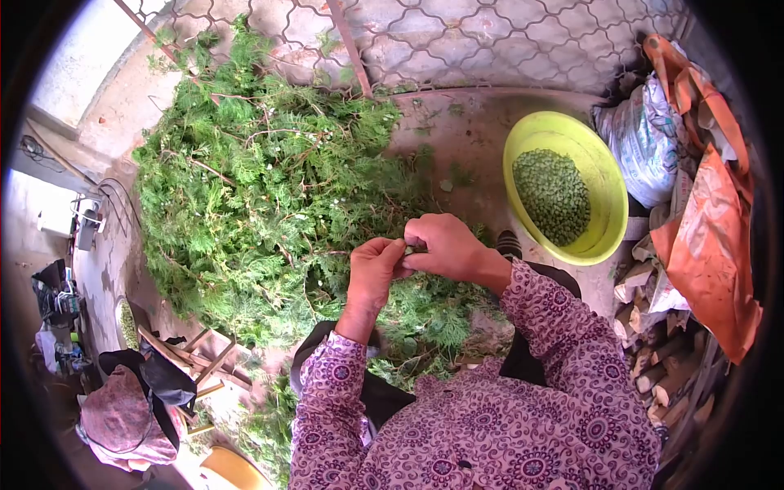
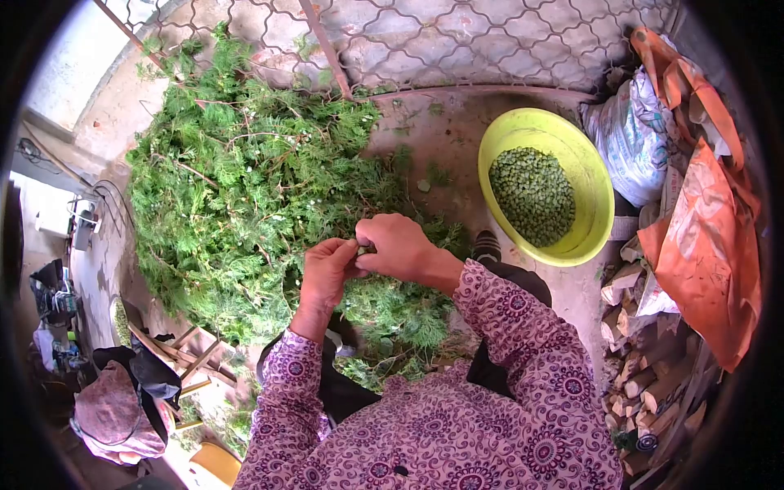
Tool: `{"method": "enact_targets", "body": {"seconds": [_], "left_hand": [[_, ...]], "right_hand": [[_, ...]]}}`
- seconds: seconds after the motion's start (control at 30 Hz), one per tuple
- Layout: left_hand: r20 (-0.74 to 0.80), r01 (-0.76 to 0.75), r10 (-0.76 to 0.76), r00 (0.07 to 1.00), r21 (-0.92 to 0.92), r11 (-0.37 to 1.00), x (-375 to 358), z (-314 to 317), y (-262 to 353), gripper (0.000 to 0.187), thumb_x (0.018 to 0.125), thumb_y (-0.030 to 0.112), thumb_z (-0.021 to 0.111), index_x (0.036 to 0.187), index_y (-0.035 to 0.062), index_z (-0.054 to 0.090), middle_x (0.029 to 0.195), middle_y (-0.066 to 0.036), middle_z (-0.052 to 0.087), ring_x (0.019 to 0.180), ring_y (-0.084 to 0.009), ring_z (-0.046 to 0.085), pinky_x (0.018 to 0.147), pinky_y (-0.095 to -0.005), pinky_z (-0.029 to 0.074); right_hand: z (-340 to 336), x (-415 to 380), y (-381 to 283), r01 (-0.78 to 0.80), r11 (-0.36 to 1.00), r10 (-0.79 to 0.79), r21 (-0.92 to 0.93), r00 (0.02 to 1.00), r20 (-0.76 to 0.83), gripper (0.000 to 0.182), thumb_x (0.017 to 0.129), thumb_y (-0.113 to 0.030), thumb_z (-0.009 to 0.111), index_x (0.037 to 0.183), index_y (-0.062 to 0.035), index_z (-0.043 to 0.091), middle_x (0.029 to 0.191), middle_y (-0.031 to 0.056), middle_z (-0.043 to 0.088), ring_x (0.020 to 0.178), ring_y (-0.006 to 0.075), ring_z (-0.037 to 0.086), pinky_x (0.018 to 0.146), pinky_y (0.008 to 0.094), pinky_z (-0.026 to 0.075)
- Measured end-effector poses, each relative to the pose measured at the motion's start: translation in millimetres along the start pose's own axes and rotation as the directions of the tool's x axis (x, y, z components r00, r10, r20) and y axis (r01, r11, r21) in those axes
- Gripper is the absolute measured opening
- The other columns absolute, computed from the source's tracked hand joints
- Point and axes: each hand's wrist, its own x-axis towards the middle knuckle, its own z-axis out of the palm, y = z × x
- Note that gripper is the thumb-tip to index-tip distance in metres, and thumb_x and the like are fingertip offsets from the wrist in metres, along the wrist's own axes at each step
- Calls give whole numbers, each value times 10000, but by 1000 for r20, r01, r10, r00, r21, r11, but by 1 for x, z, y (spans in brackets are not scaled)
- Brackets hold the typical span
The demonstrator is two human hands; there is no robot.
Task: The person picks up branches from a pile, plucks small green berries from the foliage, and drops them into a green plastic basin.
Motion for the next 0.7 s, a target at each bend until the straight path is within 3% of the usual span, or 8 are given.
{"method": "enact_targets", "body": {"seconds": [0.13, 0.23, 0.3, 0.33, 0.43, 0.5, 0.6, 0.7], "left_hand": [[44, -26, 27, 999, -15, 1000, 0, -3, -1, 157, 834, 126, 551, 781, -21, 573, 696, -73, 605, 575, -126, 591, 520, -229, 516], [95, -17, 18, 995, -13, 1000, -3, -5, 1, 161, 846, 136, 540, 843, -23, 565, 734, -87, 610, 624, -149, 604, 572, -263, 527], [98, -20, 21, 995, -16, 1000, -5, -4, 2, 159, 848, 135, 536, 843, -22, 564, 732, -89, 610, 623, -151, 603, 576, -266, 526], [101, -21, 23, 995, -19, 1000, -5, -5, 3, 156, 850, 133, 533, 843, -20, 562, 731, -92, 610, 621, -154, 603, 581, -269, 525], [46, -32, 31, 998, 18, 999, -1, -8, 1, 143, 849, 117, 523, 811, -16, 558, 708, -86, 615, 589, -141, 602, 560, -245, 515], [60, -47, 48, 997, -11, 999, -3, -8, 3, 141, 851, 116, 520, 816, -16, 557, 709, -84, 614, 597, -140, 601, 568, -245, 514], [72, -56, 60, 996, -57, 997, -3, -12, 3, 136, 855, 114, 517, 825, -13, 555, 715, -82, 610, 610, -137, 598, 583, -246, 514], [61, -57, 64, 996, -100, 993, -2, -15, 2, 130, 856, 114, 516, 837, -10, 554, 723, -79, 606, 614, -136, 594, 589, -248, 514]], "right_hand": [[-2, 2, 1, 20, 994, -19, 108, 1000, -10, 255, 617, -243, 647, 734, -33, 561, 668, 130, 560, 629, 286, 551, 558, 364, 424], [-9, 5, 2, -126, 951, 92, 283, 987, 131, 249, 650, -250, 637, 710, -18, 566, 644, 138, 554, 583, 216, 553, 533, 323, 419], [-16, 6, 0, -105, 947, 48, 304, 981, 190, 192, 745, -193, 620, 741, -8, 570, 630, 37, 557, 586, 64, 492, 515, 241, 387], [-17, 6, -1, -105, 948, 46, 302, 980, 195, 192, 745, -193, 620, 741, -8, 570, 630, 37, 557, 586, 64, 492, 515, 241, 387], [-26, 5, -2, -89, 838, -15, 538, 983, 184, 165, 793, -164, 565, 756, -4, 564, 591, 14, 526, 577, 77, 492, 471, 227, 366], [-36, 3, -1, -350, 386, 69, 854, 934, 351, 123, 825, -127, 506, 841, -11, 542, 694, 34, 548, 620, 87, 512, 436, 195, 340], [-44, 3, -7, -297, 202, 146, 933, 951, 271, 133, 834, -114, 477, 930, -25, 503, 808, 82, 548, 631, 93, 517, 420, 167, 321], [-45, 1, 0, -277, 244, 104, 929, 960, 259, 148, 832, -126, 492, 945, -31, 494, 875, 96, 545, 624, 93, 519, 423, 170, 334]]}}
